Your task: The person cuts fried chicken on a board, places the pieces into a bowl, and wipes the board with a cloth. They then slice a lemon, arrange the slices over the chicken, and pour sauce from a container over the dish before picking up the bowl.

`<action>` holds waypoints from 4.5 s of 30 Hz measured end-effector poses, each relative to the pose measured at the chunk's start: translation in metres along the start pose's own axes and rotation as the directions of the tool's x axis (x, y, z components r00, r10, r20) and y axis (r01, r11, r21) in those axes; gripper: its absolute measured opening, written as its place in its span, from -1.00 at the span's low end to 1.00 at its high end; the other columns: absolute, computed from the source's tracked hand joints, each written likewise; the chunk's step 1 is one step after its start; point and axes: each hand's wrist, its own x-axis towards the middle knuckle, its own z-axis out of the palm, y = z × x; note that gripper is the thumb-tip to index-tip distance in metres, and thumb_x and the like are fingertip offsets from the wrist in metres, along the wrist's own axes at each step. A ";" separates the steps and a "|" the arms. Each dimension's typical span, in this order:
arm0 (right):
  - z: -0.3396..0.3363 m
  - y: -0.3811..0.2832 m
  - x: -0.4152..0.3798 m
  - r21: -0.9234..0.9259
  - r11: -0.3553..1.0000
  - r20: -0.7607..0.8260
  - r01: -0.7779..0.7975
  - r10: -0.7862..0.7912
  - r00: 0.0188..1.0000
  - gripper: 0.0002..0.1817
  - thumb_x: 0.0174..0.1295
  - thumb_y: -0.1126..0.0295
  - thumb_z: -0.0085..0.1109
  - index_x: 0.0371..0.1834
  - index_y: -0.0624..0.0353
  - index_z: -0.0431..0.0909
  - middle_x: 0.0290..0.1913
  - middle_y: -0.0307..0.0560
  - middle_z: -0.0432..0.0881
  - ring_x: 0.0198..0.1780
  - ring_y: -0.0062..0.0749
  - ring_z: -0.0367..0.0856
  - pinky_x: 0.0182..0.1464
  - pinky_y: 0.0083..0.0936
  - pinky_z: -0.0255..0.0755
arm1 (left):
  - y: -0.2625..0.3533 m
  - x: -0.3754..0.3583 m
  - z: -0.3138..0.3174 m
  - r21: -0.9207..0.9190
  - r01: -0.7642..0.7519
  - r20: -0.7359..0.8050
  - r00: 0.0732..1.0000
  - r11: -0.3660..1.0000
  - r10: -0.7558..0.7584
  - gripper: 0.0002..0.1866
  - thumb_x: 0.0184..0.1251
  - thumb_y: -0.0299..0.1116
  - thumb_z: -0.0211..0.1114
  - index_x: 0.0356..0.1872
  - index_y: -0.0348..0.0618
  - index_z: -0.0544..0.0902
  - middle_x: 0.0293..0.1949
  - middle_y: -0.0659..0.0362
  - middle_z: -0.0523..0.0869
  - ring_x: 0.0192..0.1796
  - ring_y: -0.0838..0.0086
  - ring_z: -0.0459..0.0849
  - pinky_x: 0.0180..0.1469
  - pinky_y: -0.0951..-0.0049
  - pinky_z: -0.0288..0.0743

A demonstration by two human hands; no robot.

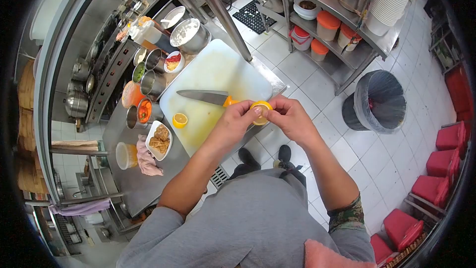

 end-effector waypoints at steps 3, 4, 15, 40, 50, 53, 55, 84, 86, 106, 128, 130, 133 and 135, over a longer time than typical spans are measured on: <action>-0.002 -0.002 -0.003 0.047 0.999 0.020 0.019 -0.020 1.000 -0.80 0.39 0.32 0.38 -0.11 0.23 0.68 -0.17 -0.32 0.69 -0.11 -0.69 0.58 0.02 -0.63 0.45 | -0.003 0.002 0.000 -0.075 0.030 0.054 0.998 0.997 -0.026 -0.65 0.62 -0.18 0.24 0.07 -0.31 0.69 -0.15 0.28 0.73 -0.13 0.69 0.58 -0.06 0.58 0.47; -0.002 -0.002 -0.004 0.069 0.997 0.019 0.036 -0.037 0.999 -0.81 0.38 0.34 0.36 -0.13 0.24 0.69 -0.18 -0.31 0.69 -0.13 -0.70 0.58 -0.01 -0.63 0.45 | -0.002 0.003 0.000 -0.086 0.031 0.060 0.998 0.996 -0.026 -0.65 0.61 -0.18 0.25 0.07 -0.31 0.69 -0.15 0.27 0.73 -0.12 0.68 0.59 -0.05 0.58 0.47; -0.006 0.005 -0.004 0.018 0.999 -0.088 0.026 -0.024 0.996 -0.82 0.32 0.38 0.36 -0.12 0.24 0.72 -0.20 -0.30 0.71 -0.17 -0.67 0.57 -0.03 -0.63 0.44 | 0.016 0.005 0.004 0.113 -0.006 0.053 0.999 0.994 0.000 -0.64 0.51 -0.20 0.36 0.06 -0.32 0.72 -0.16 0.26 0.75 -0.16 0.67 0.61 -0.07 0.56 0.49; -0.006 -0.008 -0.016 -0.141 0.988 -0.153 0.070 -0.092 0.984 -0.81 0.39 0.35 0.40 -0.12 0.25 0.69 -0.26 -0.34 0.64 -0.31 -0.73 0.50 -0.21 -0.66 0.43 | 0.026 0.016 -0.008 0.163 0.021 0.153 0.987 0.986 -0.046 -0.71 0.51 -0.30 0.37 0.08 -0.28 0.72 -0.07 0.23 0.77 -0.06 0.64 0.67 0.03 0.57 0.53; -0.016 -0.013 -0.008 -0.181 0.983 -0.032 0.040 -0.047 0.998 -0.79 0.33 0.41 0.45 -0.08 0.23 0.64 -0.26 -0.35 0.67 -0.25 -0.75 0.55 -0.18 -0.68 0.46 | 0.023 0.020 0.000 -0.052 0.073 0.035 0.997 0.996 -0.071 -0.69 0.48 -0.33 0.41 0.11 -0.30 0.70 -0.05 0.19 0.78 -0.04 0.61 0.69 0.03 0.54 0.57; -0.018 -0.011 -0.005 -0.099 0.995 -0.013 0.008 -0.010 1.000 -0.80 0.34 0.42 0.43 -0.08 0.24 0.65 -0.24 -0.34 0.68 -0.23 -0.74 0.56 -0.16 -0.68 0.46 | 0.015 0.019 -0.001 -0.069 0.040 0.055 0.998 0.997 -0.036 -0.67 0.45 -0.37 0.43 0.13 -0.31 0.68 -0.02 0.18 0.77 -0.01 0.59 0.70 0.06 0.53 0.58; -0.016 -0.017 -0.006 -0.063 0.997 -0.022 -0.031 0.030 0.999 -0.81 0.34 0.42 0.41 -0.08 0.26 0.65 -0.22 -0.32 0.69 -0.22 -0.73 0.57 -0.14 -0.67 0.46 | 0.009 0.018 -0.002 -0.097 0.021 0.055 0.998 0.995 -0.016 -0.65 0.42 -0.41 0.45 0.14 -0.33 0.67 -0.01 0.18 0.76 0.00 0.58 0.70 0.08 0.52 0.60; -0.014 -0.013 0.012 -0.320 0.947 -0.250 0.035 -0.120 0.961 -0.82 0.32 0.45 0.39 -0.11 0.32 0.69 -0.36 -0.28 0.71 -0.32 -0.70 0.58 -0.23 -0.65 0.46 | -0.005 -0.011 0.000 0.824 -0.434 0.070 0.716 0.364 0.694 -0.87 0.13 -0.52 0.44 -0.28 -0.14 0.75 -0.26 0.12 0.77 -0.17 0.15 0.71 -0.08 0.15 0.58; -0.003 0.008 0.030 -0.419 0.908 -0.191 -0.006 -0.081 0.978 -0.80 0.29 0.42 0.41 -0.12 0.31 0.70 -0.39 -0.21 0.71 -0.34 -0.63 0.61 -0.24 -0.58 0.49 | -0.035 -0.039 -0.036 0.899 -0.212 0.013 0.888 0.384 0.460 -0.85 0.17 -0.45 0.45 -0.21 -0.15 0.76 -0.19 0.10 0.76 -0.07 0.12 0.71 0.01 0.11 0.57; 0.056 0.021 0.095 -0.922 0.270 0.286 0.278 -0.009 0.958 -0.68 0.34 0.37 0.16 0.15 0.08 0.47 -0.10 0.18 0.70 -0.07 0.14 0.71 -0.05 0.06 0.59 | -0.117 -0.050 -0.144 0.905 0.076 -0.263 0.874 0.418 0.410 -0.84 0.33 -0.41 0.41 -0.11 -0.18 0.74 -0.09 0.08 0.74 -0.02 0.12 0.66 0.11 0.17 0.54; 0.049 -0.023 -0.034 -0.983 -0.126 0.099 0.135 0.257 0.961 -0.89 0.34 0.44 0.16 -0.15 0.15 0.46 -0.35 0.14 0.64 -0.46 0.15 0.69 -0.44 -0.03 0.56 | -0.133 -0.023 -0.102 0.774 -0.088 -0.432 0.652 0.627 0.624 -0.85 0.26 -0.57 0.36 -0.17 -0.19 0.63 -0.17 0.04 0.66 -0.09 0.05 0.61 -0.01 0.13 0.52; 0.047 -0.019 -0.030 -0.983 -0.122 0.095 0.136 0.297 0.950 -0.87 0.35 0.43 0.15 -0.12 0.15 0.44 -0.35 0.16 0.65 -0.43 0.17 0.69 -0.42 -0.02 0.56 | -0.131 -0.024 -0.101 0.757 -0.087 -0.442 0.661 0.647 0.606 -0.85 0.25 -0.58 0.36 -0.18 -0.20 0.63 -0.18 0.04 0.66 -0.09 0.05 0.61 -0.01 0.13 0.52; 0.045 0.003 -0.013 -0.988 -0.057 0.117 0.143 0.326 0.938 -0.85 0.37 0.41 0.11 -0.08 0.14 0.40 -0.34 0.17 0.66 -0.38 0.19 0.71 -0.35 0.02 0.57 | -0.136 -0.022 -0.104 0.751 -0.085 -0.456 0.650 0.655 0.607 -0.86 0.25 -0.58 0.36 -0.20 -0.20 0.62 -0.18 0.04 0.67 -0.09 0.05 0.61 -0.01 0.13 0.53; 0.043 0.020 -0.003 -0.991 -0.007 0.127 0.136 0.329 0.936 -0.85 0.39 0.40 0.09 -0.05 0.13 0.38 -0.33 0.17 0.68 -0.33 0.20 0.72 -0.28 0.06 0.57 | -0.136 -0.020 -0.102 0.745 -0.076 -0.455 0.668 0.663 0.589 -0.87 0.26 -0.55 0.36 -0.19 -0.21 0.63 -0.17 0.04 0.68 -0.07 0.05 0.62 0.00 0.12 0.53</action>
